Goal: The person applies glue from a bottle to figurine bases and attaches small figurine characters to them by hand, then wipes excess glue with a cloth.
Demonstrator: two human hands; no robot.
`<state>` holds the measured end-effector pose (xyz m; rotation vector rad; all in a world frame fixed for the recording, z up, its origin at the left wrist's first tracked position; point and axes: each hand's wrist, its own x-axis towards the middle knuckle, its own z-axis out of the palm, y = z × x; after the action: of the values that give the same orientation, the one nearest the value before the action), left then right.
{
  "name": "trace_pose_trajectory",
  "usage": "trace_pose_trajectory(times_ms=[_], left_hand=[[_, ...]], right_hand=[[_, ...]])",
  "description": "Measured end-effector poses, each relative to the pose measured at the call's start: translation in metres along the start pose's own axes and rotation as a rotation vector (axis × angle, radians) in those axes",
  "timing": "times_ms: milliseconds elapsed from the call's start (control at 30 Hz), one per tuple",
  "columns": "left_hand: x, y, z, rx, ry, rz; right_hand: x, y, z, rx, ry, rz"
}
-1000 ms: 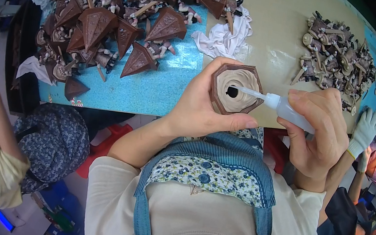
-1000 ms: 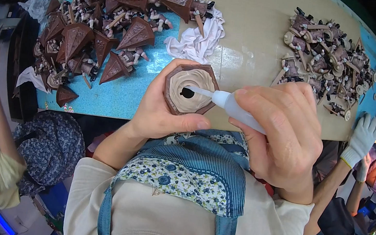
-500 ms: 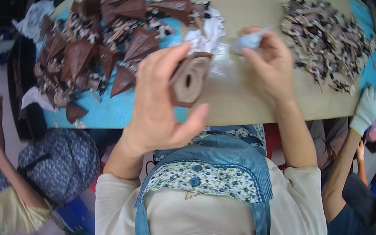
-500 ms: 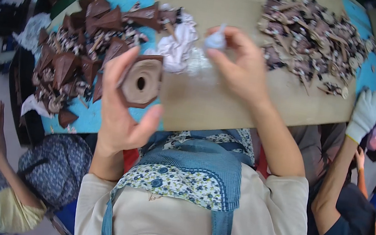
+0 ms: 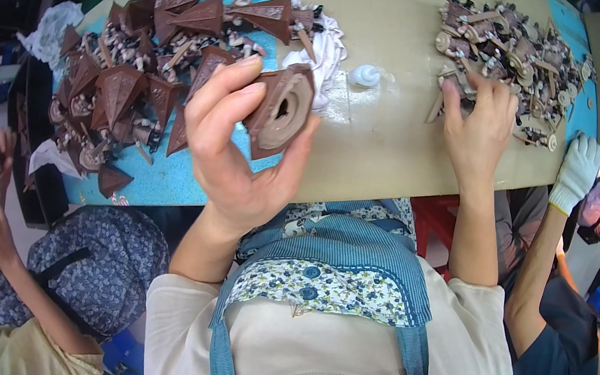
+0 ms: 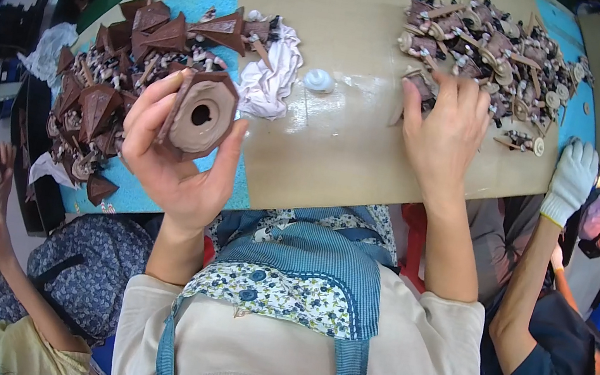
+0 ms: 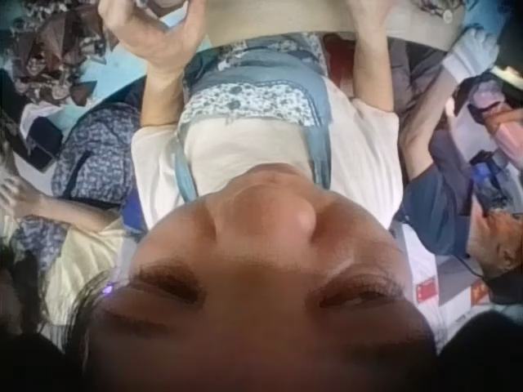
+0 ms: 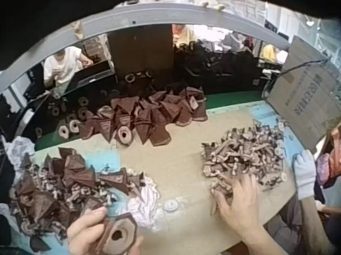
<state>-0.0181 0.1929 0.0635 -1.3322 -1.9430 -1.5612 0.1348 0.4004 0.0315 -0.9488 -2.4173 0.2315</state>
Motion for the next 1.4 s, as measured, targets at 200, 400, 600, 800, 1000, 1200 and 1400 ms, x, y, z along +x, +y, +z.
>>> trace_pose_trajectory(times_ms=[200,400,600,800,1000,1200,1400], left_hand=[[0.0,-0.006,0.007,-0.099,0.143,0.028],[0.003,-0.009,-0.003,0.013,0.14,0.029],[0.004,-0.017,-0.003,-0.012,0.291,0.066],[0.001,-0.021,0.004,-0.231,0.368,0.044],[-0.007,0.0,-0.012,-0.711,0.058,-0.448],[-0.019,0.017,-0.002,-0.729,-0.346,-0.59],[-0.026,0.031,0.02,-0.559,-0.287,-0.548]], right_hand=[[-0.022,-0.011,0.002,-0.07,-0.072,-0.086],[-0.041,-0.018,0.008,0.169,-0.13,0.019],[-0.044,-0.026,-0.008,0.946,-0.22,0.433],[-0.022,-0.049,-0.038,1.302,-0.373,0.463],[-0.006,-0.054,-0.04,1.611,-0.6,0.368],[-0.001,-0.065,-0.049,1.429,-0.605,0.193],[-0.003,-0.09,-0.069,0.733,-0.454,-0.279]])
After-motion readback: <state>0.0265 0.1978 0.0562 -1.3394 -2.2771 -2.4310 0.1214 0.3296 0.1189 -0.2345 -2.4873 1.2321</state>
